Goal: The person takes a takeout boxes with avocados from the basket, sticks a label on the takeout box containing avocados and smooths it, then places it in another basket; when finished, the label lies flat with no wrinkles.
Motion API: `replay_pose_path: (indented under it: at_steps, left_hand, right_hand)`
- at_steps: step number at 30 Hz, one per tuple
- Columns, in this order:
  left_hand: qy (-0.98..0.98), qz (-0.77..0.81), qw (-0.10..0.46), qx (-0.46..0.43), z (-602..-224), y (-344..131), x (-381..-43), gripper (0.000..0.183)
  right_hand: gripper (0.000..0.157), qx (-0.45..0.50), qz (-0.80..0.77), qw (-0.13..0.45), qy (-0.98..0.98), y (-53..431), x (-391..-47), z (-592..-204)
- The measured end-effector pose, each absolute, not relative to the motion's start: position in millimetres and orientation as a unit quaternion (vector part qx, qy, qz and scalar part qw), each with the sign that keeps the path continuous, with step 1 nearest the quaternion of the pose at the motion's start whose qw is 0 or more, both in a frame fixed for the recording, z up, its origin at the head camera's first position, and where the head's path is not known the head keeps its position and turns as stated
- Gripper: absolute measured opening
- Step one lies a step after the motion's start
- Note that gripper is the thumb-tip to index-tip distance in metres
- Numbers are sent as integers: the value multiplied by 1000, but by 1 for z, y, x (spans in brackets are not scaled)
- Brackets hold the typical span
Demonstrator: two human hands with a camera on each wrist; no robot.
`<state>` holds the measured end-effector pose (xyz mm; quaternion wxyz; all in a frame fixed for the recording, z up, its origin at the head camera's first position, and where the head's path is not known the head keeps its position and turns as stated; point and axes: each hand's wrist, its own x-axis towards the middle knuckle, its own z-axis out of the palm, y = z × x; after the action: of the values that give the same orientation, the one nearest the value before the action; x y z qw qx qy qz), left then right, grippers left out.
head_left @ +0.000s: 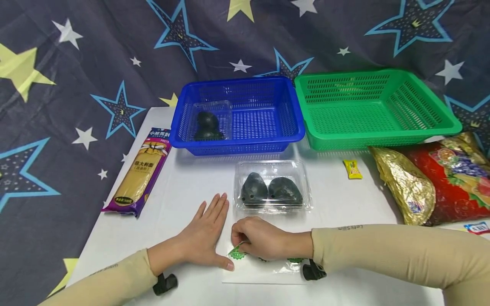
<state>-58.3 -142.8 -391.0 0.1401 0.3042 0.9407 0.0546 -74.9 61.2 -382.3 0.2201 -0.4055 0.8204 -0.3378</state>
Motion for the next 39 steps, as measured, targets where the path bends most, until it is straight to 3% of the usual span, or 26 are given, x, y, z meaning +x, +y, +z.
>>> replay_pose_path:
  at_steps: [7,11,18,24,32,35,39]
  left_hand:
    - [942,51,142,300,-390,-142,-58,138]
    - [942,53,148,295,-389,-142,-58,139]
    - [942,56,155,294,-387,-140,-60,139]
    - [939,77,174,288,-385,-142,-60,135]
    - [940,130,175,263,-380,-140,-63,129]
    - [944,172,145,242,-377,-136,-69,128]
    - [946,193,69,253,-373,-126,-84,127]
  right_hand:
    - [19,-415,-351,191,818,63,-72,-379]
    - [14,-423,-389,147,805,71,-73,-356]
    - [3,-336,-457,86,819,118,-133,-310]
    - [12,-266,-455,128,840,149,-178,-317]
    - [15,-294,-441,181,828,151,-195,-325]
    - [14,-297,-435,197,827,149,-196,-326]
    - [15,-309,-406,175,842,144,-195,-328]
